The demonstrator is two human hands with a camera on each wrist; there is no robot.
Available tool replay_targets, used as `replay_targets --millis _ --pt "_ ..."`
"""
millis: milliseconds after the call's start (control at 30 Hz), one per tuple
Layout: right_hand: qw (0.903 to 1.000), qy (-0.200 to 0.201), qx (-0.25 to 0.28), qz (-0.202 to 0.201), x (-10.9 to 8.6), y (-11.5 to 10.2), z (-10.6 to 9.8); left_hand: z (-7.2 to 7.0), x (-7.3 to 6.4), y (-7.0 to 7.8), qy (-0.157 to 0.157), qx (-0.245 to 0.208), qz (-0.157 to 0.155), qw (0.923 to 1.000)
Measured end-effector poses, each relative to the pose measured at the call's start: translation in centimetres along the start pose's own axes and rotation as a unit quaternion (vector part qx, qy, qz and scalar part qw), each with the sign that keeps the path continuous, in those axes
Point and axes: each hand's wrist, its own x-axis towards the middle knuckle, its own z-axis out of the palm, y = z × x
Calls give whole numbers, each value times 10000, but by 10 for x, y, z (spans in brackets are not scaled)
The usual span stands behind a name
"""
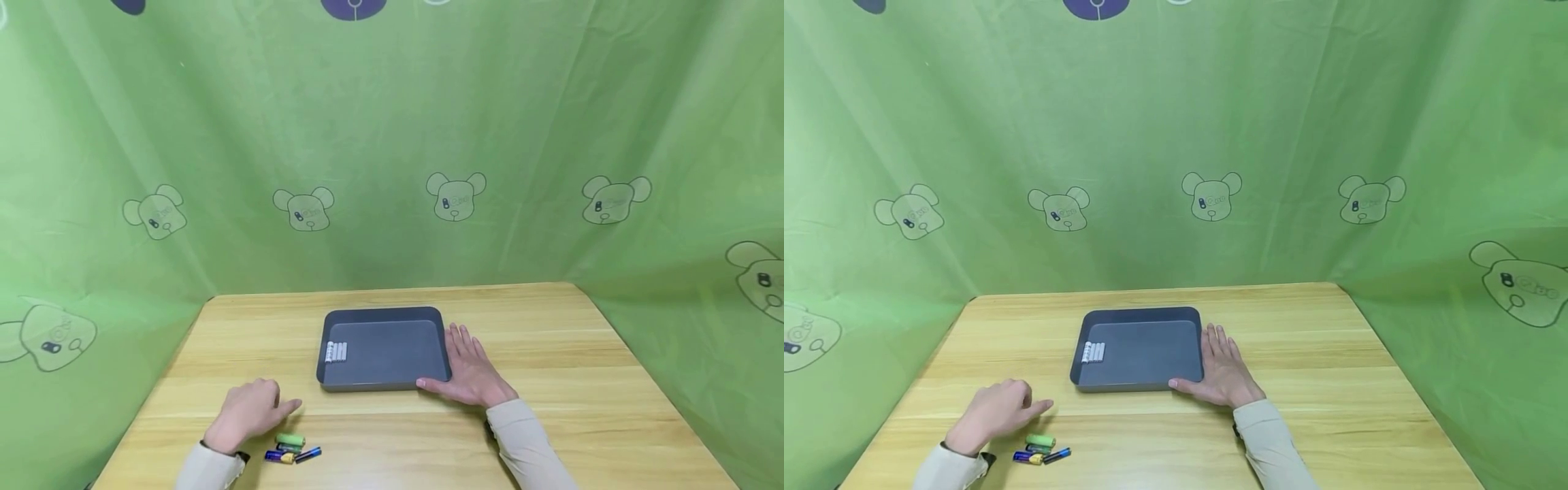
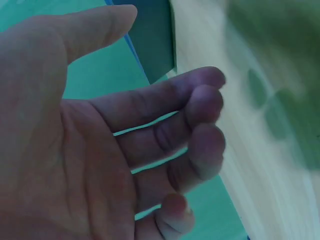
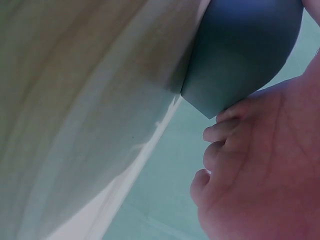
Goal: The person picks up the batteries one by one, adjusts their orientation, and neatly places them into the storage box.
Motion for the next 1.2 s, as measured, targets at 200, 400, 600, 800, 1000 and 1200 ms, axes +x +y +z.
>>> replay_targets --millis 200,400,600,800,1000,1200 --pt "10000 44 17 -10 1 0 1 5 -15 5 -90 208 -102 9997" --pt "10000 54 -2 -15 1 1 1 13 -19 6 -244 244 -211 9992" --pt "10000 59 19 -33 0 0 1 16 -22 10 -294 338 -89 9990" --pt "10000 -19 63 -2 0 -1 0 17 -21 12 -357 432 -10 9984" --pt "10000 -28 70 -3 1 -1 0 19 -18 13 -379 650 68 9971" --pt "10000 20 73 -30 0 0 1 18 -15 17 -268 748 265 9965"
